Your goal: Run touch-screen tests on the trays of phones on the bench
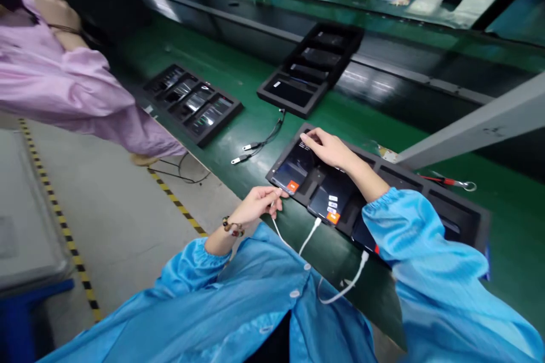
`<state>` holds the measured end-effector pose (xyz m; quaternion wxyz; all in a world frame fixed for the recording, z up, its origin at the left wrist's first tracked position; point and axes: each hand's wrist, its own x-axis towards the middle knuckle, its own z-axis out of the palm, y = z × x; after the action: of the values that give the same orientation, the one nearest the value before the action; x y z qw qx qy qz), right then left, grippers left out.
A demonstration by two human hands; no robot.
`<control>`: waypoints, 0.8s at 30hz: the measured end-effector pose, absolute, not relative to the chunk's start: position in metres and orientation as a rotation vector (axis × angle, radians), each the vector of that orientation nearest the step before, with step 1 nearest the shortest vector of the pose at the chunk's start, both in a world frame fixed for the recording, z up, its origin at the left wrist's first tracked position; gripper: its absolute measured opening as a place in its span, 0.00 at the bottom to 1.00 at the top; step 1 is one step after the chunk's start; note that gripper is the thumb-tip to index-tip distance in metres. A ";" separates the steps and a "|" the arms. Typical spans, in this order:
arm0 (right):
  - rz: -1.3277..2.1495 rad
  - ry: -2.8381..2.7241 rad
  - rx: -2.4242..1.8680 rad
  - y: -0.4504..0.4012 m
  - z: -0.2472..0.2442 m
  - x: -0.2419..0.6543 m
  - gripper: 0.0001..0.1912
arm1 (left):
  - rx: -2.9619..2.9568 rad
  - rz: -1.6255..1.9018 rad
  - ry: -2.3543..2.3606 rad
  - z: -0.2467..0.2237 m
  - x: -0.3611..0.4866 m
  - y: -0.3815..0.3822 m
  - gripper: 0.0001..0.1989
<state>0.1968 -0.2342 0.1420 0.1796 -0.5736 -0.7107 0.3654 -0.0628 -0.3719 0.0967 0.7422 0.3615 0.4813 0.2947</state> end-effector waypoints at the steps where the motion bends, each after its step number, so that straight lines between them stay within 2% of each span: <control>1: 1.043 -2.005 -1.619 -0.234 0.141 0.197 0.35 | 0.791 0.627 1.049 0.097 -0.064 -0.370 0.39; 16: 1.055 -1.949 -1.579 -0.225 0.129 0.199 0.41 | 0.708 0.471 1.008 0.095 -0.067 -0.358 0.40; 21: 1.107 -1.953 -1.611 -0.222 0.129 0.199 0.39 | 0.775 0.433 1.035 0.099 -0.067 -0.354 0.43; 24: 1.030 -1.945 -1.558 -0.242 0.148 0.216 0.37 | 0.860 0.467 1.109 0.104 -0.080 -0.347 0.41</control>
<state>0.2160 -0.2420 0.1484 0.2209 -0.5636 -0.7035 0.3724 -0.0800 -0.3473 0.1038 0.7388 0.3921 0.5052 0.2127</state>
